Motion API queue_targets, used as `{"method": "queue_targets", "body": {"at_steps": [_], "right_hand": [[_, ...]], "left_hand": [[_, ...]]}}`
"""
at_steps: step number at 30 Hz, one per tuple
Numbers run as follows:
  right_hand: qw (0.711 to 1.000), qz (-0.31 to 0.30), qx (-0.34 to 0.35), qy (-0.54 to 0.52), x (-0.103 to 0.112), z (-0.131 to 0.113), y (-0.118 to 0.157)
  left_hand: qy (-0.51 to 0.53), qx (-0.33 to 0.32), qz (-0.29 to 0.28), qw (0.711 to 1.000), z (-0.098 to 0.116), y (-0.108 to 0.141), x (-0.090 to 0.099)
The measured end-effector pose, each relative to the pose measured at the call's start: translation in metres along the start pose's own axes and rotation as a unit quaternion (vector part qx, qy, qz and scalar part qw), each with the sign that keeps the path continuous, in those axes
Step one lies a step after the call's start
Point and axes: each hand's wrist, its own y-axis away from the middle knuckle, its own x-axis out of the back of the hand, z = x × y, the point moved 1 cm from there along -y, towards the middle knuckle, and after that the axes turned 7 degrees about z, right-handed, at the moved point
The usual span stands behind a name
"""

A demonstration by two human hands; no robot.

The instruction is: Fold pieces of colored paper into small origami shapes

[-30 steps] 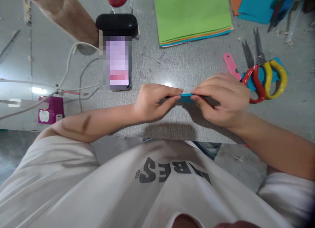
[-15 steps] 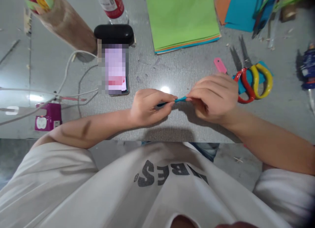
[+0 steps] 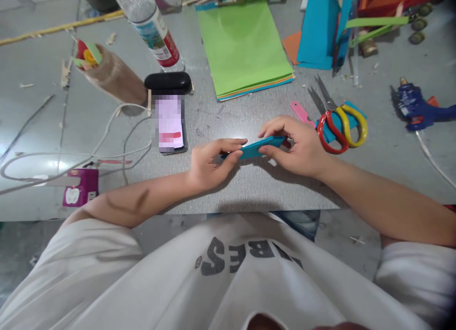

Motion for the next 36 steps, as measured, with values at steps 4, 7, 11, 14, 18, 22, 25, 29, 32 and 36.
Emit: {"method": "queue_targets", "body": {"at_steps": [4,7,11,14,18,22,25,29,32,36], "right_hand": [[1.000,-0.010,-0.019,-0.005,-0.002,-0.001,0.002],[1.000,-0.022,-0.003,-0.011,0.001,-0.004,0.002],[0.996,-0.054,0.070,-0.016,0.003,-0.007,0.001],[0.995,-0.053,0.089,-0.010,0.003,-0.005,0.001],[0.995,-0.041,0.088,-0.012,0.003,-0.001,0.002],[0.993,-0.059,0.101,-0.024,0.005,0.001,0.001],[0.992,-0.062,0.105,-0.029,0.007,0.001,0.001],[0.992,-0.059,0.111,-0.023,0.008,0.002,0.003],[0.993,-0.049,0.106,-0.007,0.007,0.004,0.005],[0.995,0.008,0.099,-0.014,0.002,0.005,0.013]], "left_hand": [[0.071,0.032,-0.032,0.996,-0.002,-0.006,0.001],[0.132,0.087,-0.066,0.985,-0.006,-0.009,0.000],[0.203,0.143,-0.116,0.962,-0.015,-0.007,-0.003],[0.173,0.087,-0.139,0.971,-0.020,-0.008,-0.001],[0.141,0.017,-0.139,0.980,-0.021,-0.011,0.003],[0.174,0.062,-0.155,0.970,-0.023,-0.012,0.003],[0.204,0.082,-0.163,0.962,-0.024,-0.012,0.002],[0.185,0.043,-0.148,0.971,-0.022,-0.014,0.004],[0.130,-0.008,-0.161,0.978,-0.018,-0.017,0.007],[0.105,-0.048,-0.186,0.976,-0.013,-0.018,0.010]]}}
